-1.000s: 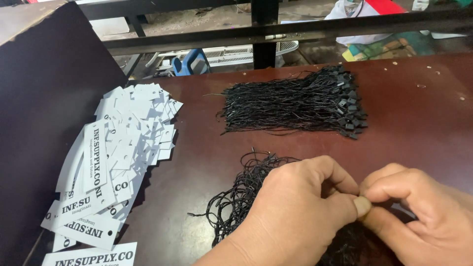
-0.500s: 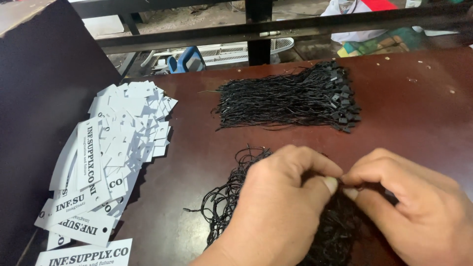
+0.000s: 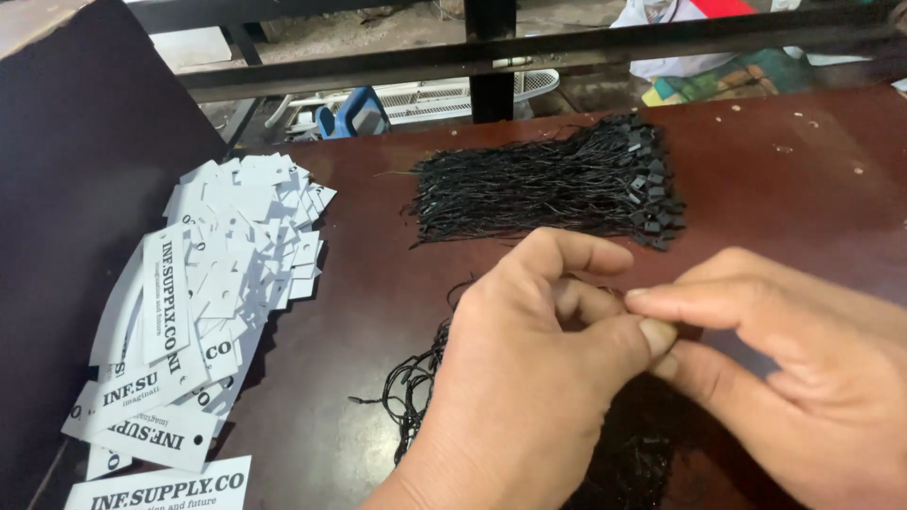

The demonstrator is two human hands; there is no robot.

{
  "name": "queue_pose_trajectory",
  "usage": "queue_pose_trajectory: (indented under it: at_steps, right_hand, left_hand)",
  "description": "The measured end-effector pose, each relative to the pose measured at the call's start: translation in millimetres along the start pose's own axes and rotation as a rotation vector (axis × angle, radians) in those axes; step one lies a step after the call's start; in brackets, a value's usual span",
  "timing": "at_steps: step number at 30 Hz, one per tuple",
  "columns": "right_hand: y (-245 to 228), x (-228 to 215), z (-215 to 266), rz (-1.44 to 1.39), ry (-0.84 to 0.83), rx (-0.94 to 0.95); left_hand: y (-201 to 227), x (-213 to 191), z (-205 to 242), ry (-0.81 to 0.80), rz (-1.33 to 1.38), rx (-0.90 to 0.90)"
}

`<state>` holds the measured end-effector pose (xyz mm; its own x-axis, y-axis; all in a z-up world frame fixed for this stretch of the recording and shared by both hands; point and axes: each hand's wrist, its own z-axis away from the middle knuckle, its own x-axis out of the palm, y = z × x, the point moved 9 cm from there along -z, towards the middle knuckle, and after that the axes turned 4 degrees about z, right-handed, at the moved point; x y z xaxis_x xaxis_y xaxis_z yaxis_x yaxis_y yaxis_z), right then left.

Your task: Organizing tangled string tags by picking them individually and laying them out neatly in a row on a table.

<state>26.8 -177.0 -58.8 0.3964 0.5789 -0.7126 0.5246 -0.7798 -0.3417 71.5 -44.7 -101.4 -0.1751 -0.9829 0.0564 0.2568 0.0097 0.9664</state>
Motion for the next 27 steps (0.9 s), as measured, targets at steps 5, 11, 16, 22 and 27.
queue_pose_trajectory:
  at_steps: [5, 11, 16, 22, 27]
  right_hand:
    - [4.6, -6.8, -21.8, -0.038, -0.008, 0.040]
    - [36.5, -3.6, -28.8, -0.114, 0.007, 0.158]
    - [114.5, 3.9, -7.4, -0.472, 0.096, 0.575]
    - [182.4, 23.8, 32.3, -0.938, 0.204, 0.817]
    - [198.5, 15.8, 28.0, -0.900, 0.231, 0.815]
  left_hand:
    - [10.6, 5.2, 6.2, -0.068, 0.186, -0.041]
    - [-0.2, 10.8, 6.1, -0.213, 0.022, -0.030]
    - [-3.8, 8.3, 17.1, -0.338, -0.131, -0.231]
    - [13.1, -20.6, 0.0, -0.206, 0.283, -0.112]
    - [20.5, -31.4, 20.0, -0.148, -0.416, -0.347]
